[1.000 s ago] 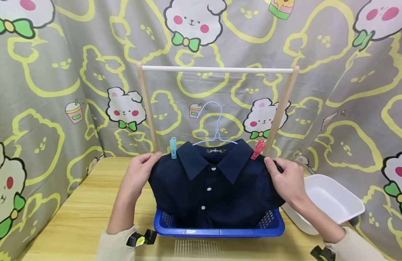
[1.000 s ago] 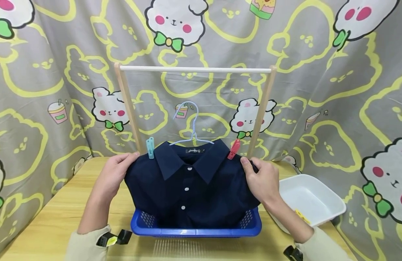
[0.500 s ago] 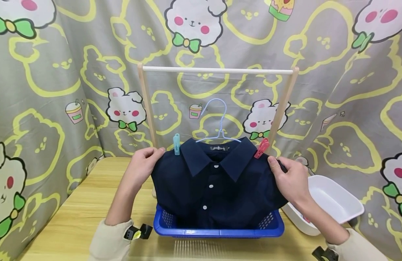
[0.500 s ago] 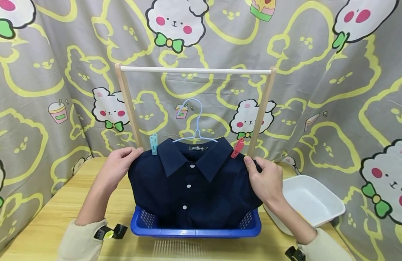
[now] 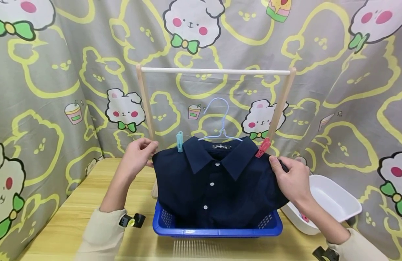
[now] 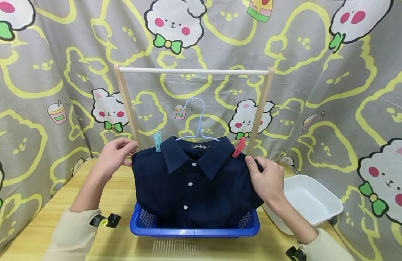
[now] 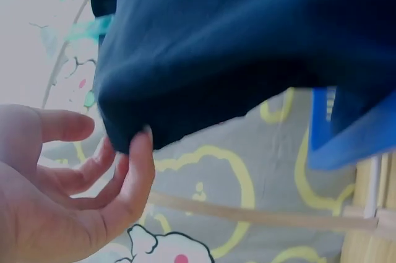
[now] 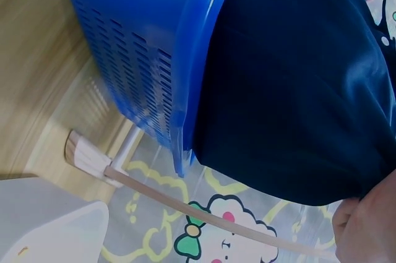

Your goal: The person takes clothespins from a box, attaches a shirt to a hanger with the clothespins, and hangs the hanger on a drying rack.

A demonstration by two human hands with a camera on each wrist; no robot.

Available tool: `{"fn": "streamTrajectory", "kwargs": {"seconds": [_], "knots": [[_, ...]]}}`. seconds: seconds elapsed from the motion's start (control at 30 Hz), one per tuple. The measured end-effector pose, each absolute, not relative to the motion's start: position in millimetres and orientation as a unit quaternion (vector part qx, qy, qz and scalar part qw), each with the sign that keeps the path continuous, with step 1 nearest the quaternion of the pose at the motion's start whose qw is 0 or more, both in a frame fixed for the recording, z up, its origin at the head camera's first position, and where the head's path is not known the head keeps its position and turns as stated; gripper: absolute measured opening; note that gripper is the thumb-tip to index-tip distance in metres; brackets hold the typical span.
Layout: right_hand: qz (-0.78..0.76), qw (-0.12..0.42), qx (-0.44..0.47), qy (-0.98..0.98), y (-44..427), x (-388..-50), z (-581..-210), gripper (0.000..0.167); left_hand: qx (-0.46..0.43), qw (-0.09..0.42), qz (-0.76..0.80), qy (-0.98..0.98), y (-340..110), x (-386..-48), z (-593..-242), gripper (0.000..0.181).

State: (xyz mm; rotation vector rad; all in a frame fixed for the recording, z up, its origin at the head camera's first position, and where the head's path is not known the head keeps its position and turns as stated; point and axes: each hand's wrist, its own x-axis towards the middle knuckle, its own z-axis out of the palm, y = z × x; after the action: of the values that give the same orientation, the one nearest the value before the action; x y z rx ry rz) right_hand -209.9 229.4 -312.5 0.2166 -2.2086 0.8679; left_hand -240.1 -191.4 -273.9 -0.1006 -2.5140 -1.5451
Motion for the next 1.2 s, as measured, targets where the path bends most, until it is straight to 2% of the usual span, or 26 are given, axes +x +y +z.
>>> {"fn": "streamTrajectory", "kwargs": {"seconds": [0.3,0.57,0.73,1.2], "knots": [[0.335,0.375,0.087,-0.86,230.4,-210.5,-313.5,0.041,0.001,0.124,-0.497,-0.859,-204.4,-263.4,-254.8,0.054],[0.336,0.372,0.08,-0.861,230.2,-210.1,-313.2,0.045,-0.009,0.12,-0.504,-0.855,-210.1,-288.3,-233.0,0.069],[0.338,0.368,0.078,-0.863,229.6,-209.9,-312.9,0.046,-0.01,0.11,-0.508,-0.854,-213.2,-300.4,-226.3,0.072],[0.337,0.364,0.078,-0.865,230.0,-210.2,-313.4,0.04,-0.023,0.018,-0.57,-0.821,-218.3,-320.4,-233.6,0.072]]}}
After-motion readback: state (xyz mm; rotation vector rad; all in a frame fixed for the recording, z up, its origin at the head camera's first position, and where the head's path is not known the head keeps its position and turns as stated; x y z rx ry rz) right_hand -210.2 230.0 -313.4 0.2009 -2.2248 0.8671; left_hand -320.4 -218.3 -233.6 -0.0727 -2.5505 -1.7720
